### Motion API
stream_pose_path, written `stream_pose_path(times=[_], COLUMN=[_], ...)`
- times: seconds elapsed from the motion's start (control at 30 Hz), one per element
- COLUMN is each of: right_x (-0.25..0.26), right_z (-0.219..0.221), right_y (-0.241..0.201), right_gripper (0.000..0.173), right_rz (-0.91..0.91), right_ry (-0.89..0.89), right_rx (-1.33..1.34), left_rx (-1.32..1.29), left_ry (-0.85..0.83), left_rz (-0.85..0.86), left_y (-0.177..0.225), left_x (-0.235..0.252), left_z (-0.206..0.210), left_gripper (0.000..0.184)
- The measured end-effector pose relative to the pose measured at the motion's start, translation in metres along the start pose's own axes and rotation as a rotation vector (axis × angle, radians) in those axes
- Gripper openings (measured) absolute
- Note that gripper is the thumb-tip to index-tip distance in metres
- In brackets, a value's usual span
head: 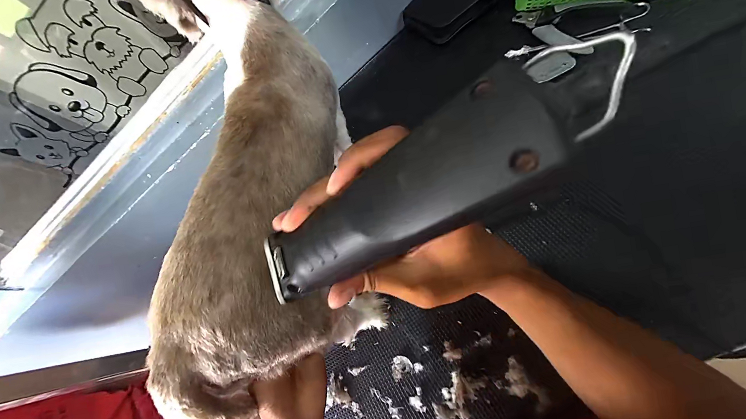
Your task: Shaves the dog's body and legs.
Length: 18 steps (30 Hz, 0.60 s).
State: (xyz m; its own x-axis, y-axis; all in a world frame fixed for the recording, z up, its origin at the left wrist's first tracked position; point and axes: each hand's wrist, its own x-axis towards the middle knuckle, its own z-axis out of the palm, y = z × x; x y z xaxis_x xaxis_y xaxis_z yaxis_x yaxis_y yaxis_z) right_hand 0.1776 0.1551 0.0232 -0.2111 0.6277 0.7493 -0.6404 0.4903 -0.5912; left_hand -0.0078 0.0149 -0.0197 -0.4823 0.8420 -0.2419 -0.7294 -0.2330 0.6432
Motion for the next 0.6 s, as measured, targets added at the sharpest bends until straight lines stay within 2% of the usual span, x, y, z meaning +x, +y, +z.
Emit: stream_pose_path(times=[0.07, 0.17, 0.37, 0.47, 0.53, 0.6], right_x=[0.0, -0.003, -0.017, -0.022, -0.023, -0.02], right_z=[0.001, -0.005, -0.016, -0.029, -0.038, -0.043], right_y=[0.0, 0.007, 0.026, 0.03, 0.032, 0.033], right_gripper=[0.06, 0.053, 0.054, 0.06, 0.059, 0.056], right_rz=[0.038, 0.034, 0.161, 0.276, 0.302, 0.299], right_ry=[-0.109, -0.226, -0.326, -0.453, -0.428, -0.299], right_rx=[-0.112, -0.23, -0.196, -0.246, -0.22, -0.139], left_rx=[-0.041, -0.072, -0.006, 0.083, 0.083, 0.049], left_ry=[-0.007, 0.002, 0.039, 0.036, -0.03, -0.077], left_rz=[0.003, 0.018, 0.072, 0.103, 0.126, 0.124], left_y=[-0.001, -0.003, -0.005, -0.003, -0.001, 0.002], left_x=[0.001, 0.002, 0.004, 0.007, 0.012, 0.016], left_z=[-0.002, -0.004, 0.006, 0.009, 0.003, -0.002], left_gripper=[0.015, 0.019, 0.033, 0.038, 0.036, 0.033])
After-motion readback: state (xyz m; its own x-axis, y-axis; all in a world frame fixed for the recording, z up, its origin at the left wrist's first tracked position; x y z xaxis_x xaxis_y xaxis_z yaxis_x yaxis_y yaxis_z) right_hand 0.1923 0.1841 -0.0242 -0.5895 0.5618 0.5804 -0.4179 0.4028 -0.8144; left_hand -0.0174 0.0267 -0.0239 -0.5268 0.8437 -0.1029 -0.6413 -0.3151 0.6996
